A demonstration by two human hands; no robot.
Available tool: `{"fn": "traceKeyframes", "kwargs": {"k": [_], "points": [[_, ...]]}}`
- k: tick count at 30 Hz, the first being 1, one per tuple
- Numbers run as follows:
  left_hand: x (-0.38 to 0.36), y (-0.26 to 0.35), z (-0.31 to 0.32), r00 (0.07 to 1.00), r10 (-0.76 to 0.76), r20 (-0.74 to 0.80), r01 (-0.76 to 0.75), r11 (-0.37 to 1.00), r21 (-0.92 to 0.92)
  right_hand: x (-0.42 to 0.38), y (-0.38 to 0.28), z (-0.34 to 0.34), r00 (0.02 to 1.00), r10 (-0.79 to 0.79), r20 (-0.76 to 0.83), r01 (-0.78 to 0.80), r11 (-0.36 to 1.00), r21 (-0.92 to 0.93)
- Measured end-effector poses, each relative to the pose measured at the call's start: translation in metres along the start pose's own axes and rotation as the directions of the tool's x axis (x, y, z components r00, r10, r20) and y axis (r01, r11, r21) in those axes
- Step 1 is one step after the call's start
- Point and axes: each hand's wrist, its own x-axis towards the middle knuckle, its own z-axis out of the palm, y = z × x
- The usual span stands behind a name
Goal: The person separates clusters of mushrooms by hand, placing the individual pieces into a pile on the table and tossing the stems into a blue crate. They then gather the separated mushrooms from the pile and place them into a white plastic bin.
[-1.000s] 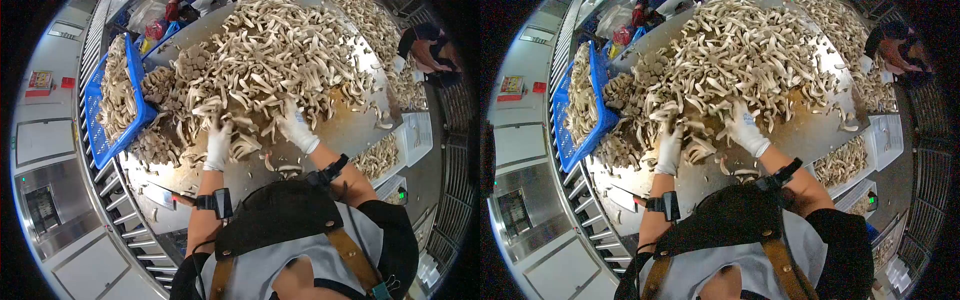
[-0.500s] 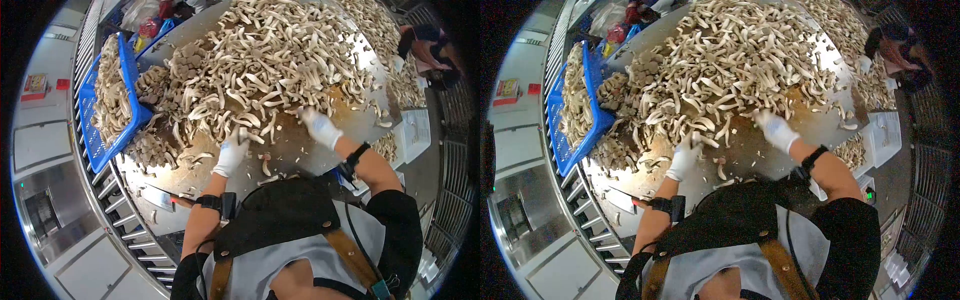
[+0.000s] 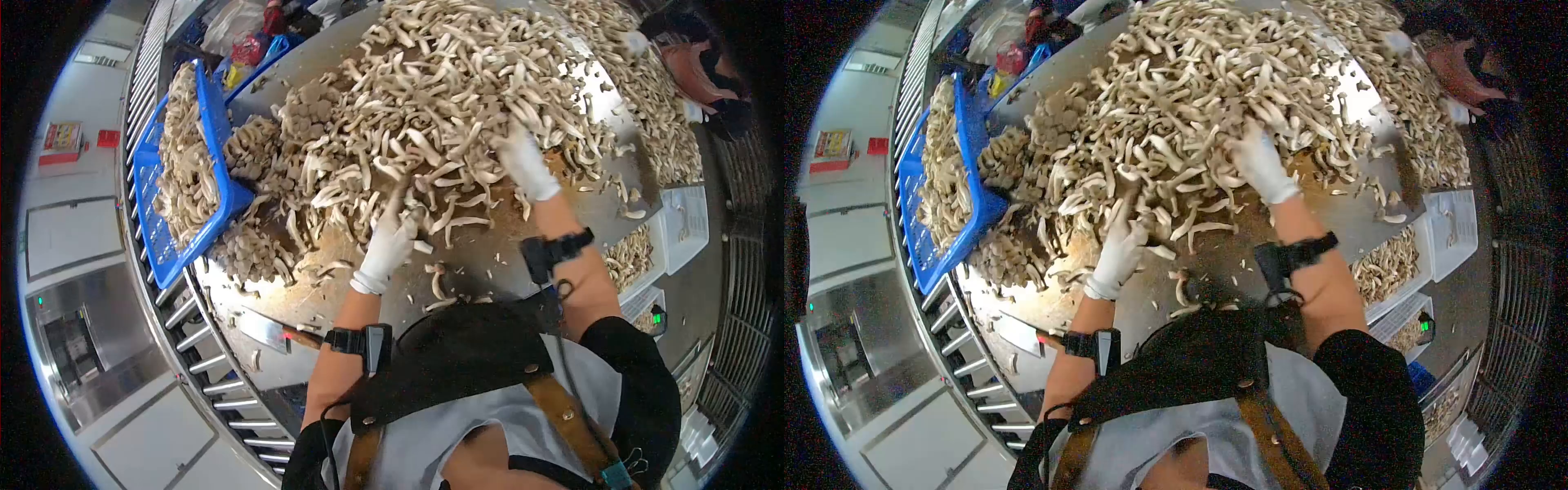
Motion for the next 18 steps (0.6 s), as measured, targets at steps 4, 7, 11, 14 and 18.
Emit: {"fn": "traceKeyframes", "kwargs": {"k": [4, 7, 11, 14, 18], "points": [[-0.004, -0.01, -0.012, 0.968, -0.226, 0.112, 0.237, 0.967, -0.093, 0.0, -0.018, -0.008, 0.983, -0.181, 0.01, 0.165, 0.916, 0.366], [-0.004, 0.012, -0.012, 0.962, -0.253, 0.1, 0.264, 0.957, -0.12, 0.02, -0.003, -0.022, 0.946, -0.321, -0.047, 0.238, 0.785, -0.571], [0.007, 0.013, -0.03, 0.994, -0.091, -0.056, 0.097, 0.99, 0.099, 0.019, -0.02, -0.04, 0.969, -0.218, -0.111, 0.244, 0.809, 0.535], [0.01, 0.017, -0.048, 0.984, -0.153, -0.092, 0.172, 0.953, 0.251, 0.047, 0.019, -0.058, 0.953, -0.111, -0.281, 0.188, 0.946, 0.263], [0.019, -0.017, -0.118, 0.932, 0.171, -0.32, 0.164, 0.588, 0.792, 0.024, 0.02, -0.087, 0.952, -0.246, -0.18, 0.128, 0.858, -0.498]]}}
